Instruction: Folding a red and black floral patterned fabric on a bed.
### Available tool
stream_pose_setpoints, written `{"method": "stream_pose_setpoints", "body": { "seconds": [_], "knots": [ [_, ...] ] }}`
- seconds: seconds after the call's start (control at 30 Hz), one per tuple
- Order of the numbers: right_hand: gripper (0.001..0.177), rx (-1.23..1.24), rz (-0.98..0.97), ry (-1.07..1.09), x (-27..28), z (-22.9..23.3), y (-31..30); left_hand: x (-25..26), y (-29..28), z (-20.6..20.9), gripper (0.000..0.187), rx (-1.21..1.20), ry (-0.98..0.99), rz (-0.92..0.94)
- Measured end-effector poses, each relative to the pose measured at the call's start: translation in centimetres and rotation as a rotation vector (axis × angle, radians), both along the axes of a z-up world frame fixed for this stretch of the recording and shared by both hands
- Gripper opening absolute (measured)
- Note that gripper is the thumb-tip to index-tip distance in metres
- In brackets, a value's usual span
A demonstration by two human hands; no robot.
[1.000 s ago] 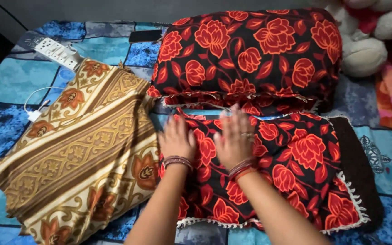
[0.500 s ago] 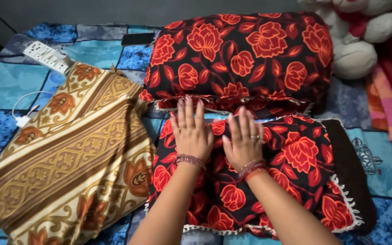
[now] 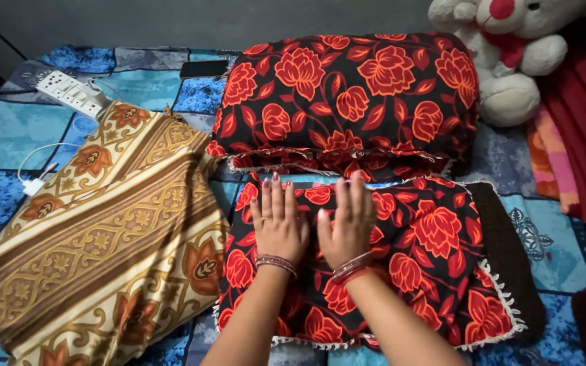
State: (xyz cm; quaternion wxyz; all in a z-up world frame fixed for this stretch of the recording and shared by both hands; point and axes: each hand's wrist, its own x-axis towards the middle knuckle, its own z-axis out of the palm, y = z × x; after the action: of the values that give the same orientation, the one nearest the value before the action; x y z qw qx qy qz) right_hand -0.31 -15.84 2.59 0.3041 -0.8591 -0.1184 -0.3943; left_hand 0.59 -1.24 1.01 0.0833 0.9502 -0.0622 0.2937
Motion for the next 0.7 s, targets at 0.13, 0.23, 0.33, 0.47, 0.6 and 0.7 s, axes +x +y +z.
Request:
{"method": "stream_pose_setpoints", "body": {
  "seconds": [0.13,0.23,0.33,0.47,0.6,0.7],
  "knots": [
    [0.065,-0.462,0.097,0.460,-0.3,-7.9,0.0,-0.3,0.7,-2.9,0.069,0.001,0.391,0.100],
    [0.060,-0.432,0.087,0.670,-0.7,-3.9,0.5,-0.6,1.4,-1.4,0.071,0.034,0.490,0.074],
    [0.062,-0.386,0.021,0.760,0.7,0.0,0.9,0.3,2.6,1.8,0.065,0.125,0.408,0.106],
    [0.064,-0.020,0.080,0.079,1.5,0.2,2.6,0.8,4.0,2.2,0.074,0.010,0.054,0.119],
    [0.064,-0.459,0.266,0.696,1.6,-6.3,3.6,0.6,5.1,-3.0,0.061,-0.026,0.350,0.112],
    [0.064,-0.490,0.243,0.785,1.0,-3.5,3.7,-0.3,4.0,-1.0,0.055,-0.018,0.335,0.157]
  ]
}}
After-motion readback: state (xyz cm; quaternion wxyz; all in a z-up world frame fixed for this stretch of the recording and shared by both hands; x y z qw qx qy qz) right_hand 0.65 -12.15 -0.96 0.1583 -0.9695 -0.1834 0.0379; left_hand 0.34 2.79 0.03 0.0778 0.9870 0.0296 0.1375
